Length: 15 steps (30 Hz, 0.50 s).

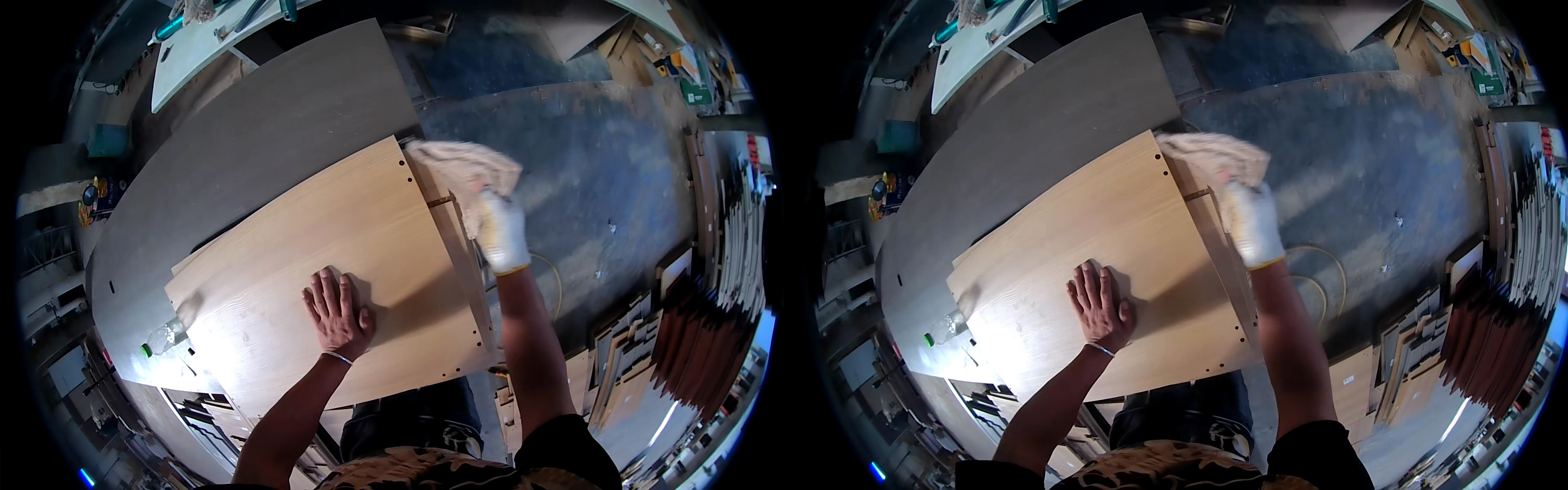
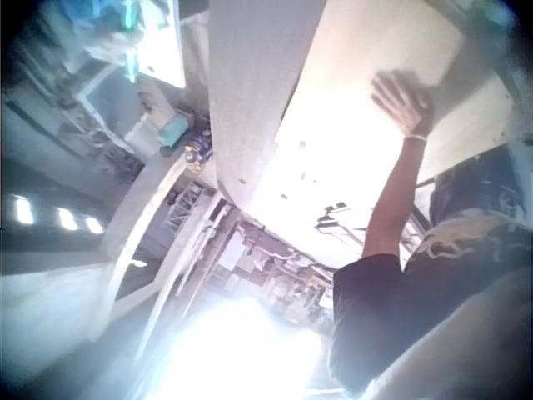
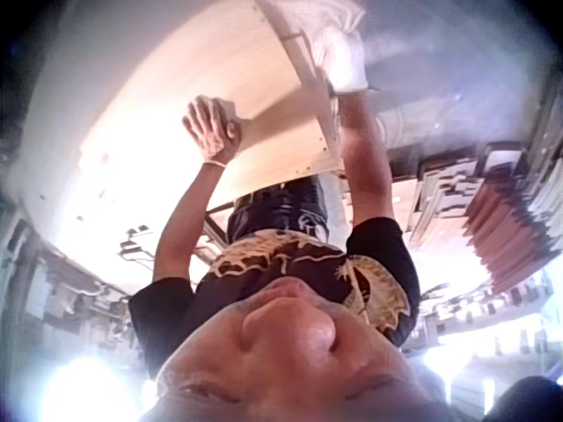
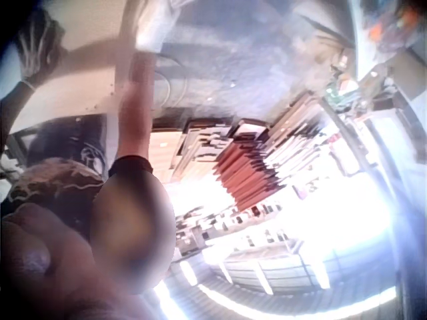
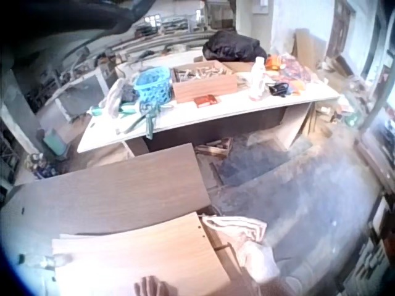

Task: The person wipes the surface of a wooden panel with a cloth, then uses a utility knife to scrape edges and corners. They repeatedly apply liquid from a bottle onto the cloth and continue wiping the panel. The person handles multiple panels, placing them on a stack after cleaning.

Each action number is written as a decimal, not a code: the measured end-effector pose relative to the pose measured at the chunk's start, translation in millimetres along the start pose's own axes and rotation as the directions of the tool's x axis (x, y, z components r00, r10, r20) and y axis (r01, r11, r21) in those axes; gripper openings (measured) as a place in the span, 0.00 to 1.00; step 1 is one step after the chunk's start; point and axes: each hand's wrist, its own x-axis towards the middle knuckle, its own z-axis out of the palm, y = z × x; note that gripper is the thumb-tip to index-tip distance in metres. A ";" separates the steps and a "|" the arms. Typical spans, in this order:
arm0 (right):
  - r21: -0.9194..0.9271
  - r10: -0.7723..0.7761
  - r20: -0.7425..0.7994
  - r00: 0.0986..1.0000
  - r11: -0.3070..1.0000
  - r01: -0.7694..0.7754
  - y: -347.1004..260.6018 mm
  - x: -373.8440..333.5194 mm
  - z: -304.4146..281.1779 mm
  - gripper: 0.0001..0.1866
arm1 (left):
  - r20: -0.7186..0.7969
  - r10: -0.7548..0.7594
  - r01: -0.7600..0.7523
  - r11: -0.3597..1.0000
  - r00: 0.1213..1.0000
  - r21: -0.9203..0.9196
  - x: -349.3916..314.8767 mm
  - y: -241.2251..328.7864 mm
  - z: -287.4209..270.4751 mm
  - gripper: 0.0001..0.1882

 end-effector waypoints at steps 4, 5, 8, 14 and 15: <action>0.036 0.000 -0.204 0.979 0.999 0.007 1.1 14.4 -55.8 0.18 | 0.030 0.016 -0.015 0.999 0.999 -0.042 -0.1 3.1 -3.2 0.44; -0.192 -0.035 -0.107 0.994 0.981 0.014 1.8 15.1 -40.3 0.21 | 0.044 0.016 -0.014 0.999 0.999 -0.048 -1.6 2.4 -3.3 0.44; -0.769 -0.049 0.559 0.827 0.343 0.540 11.3 19.5 13.6 0.31 | 0.050 0.048 -0.045 0.997 0.998 -0.056 -2.6 0.1 -3.0 0.45; -0.767 -0.205 0.637 0.743 -0.073 0.637 39.9 98.8 51.8 0.32 | 0.061 0.053 -0.050 0.997 0.997 -0.056 -2.4 -1.3 -1.6 0.43; -0.780 -0.191 0.623 0.759 -0.072 0.622 42.9 84.0 42.7 0.31 | 0.060 0.055 -0.052 0.997 0.997 -0.057 -3.4 -1.3 -0.9 0.43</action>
